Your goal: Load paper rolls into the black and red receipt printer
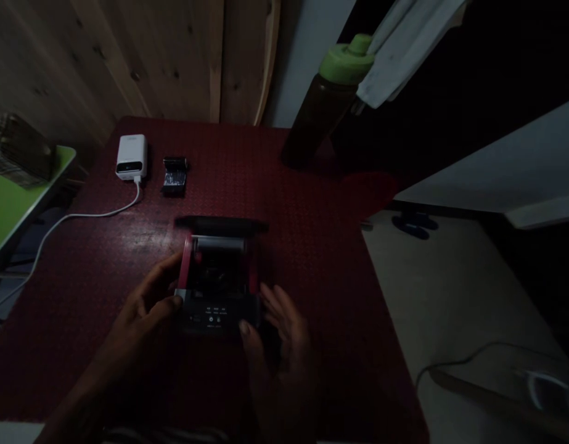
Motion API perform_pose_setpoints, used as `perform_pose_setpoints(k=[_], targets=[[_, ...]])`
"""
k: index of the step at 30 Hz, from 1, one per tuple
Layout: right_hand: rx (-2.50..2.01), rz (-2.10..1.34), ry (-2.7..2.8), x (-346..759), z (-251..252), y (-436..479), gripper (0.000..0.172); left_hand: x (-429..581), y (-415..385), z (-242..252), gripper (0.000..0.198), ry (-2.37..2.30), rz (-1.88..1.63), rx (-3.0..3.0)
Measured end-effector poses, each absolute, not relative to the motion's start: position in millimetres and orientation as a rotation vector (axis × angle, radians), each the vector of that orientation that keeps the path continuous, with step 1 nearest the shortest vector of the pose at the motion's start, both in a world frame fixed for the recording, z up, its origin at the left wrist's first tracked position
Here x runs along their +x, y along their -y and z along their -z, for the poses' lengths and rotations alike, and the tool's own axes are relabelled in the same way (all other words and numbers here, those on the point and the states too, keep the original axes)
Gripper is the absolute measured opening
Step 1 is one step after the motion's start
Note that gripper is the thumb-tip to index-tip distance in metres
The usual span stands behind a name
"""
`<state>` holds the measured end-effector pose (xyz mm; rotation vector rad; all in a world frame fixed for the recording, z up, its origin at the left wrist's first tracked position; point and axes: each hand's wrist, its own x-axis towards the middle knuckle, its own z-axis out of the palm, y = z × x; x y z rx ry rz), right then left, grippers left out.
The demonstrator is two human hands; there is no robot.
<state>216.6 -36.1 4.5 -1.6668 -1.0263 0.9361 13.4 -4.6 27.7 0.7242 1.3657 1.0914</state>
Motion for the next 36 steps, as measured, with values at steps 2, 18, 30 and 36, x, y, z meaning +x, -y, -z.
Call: perform_pose_setpoints(k=[2,18,30,36], targets=[[-1.638,-0.917,1.092,222.9,-1.4,34.2,0.06,14.3,4.2,-27.1,0.067,-1.353,-1.089,0.715],[-1.449,-0.523,2.675,192.1,-62.1,-84.9,0.033,11.0,10.4,11.1,0.056,-1.364,-1.253,1.149],[-1.54,-0.365,2.883,172.9,-71.0,-101.7,0.037,10.3,7.0,12.3,0.059,-1.344,-1.272,1.181],[-1.513,-0.204,2.785,177.6,-75.5,-88.2,0.028,10.9,6.7,10.4,0.057,-1.362,-1.273,1.185]])
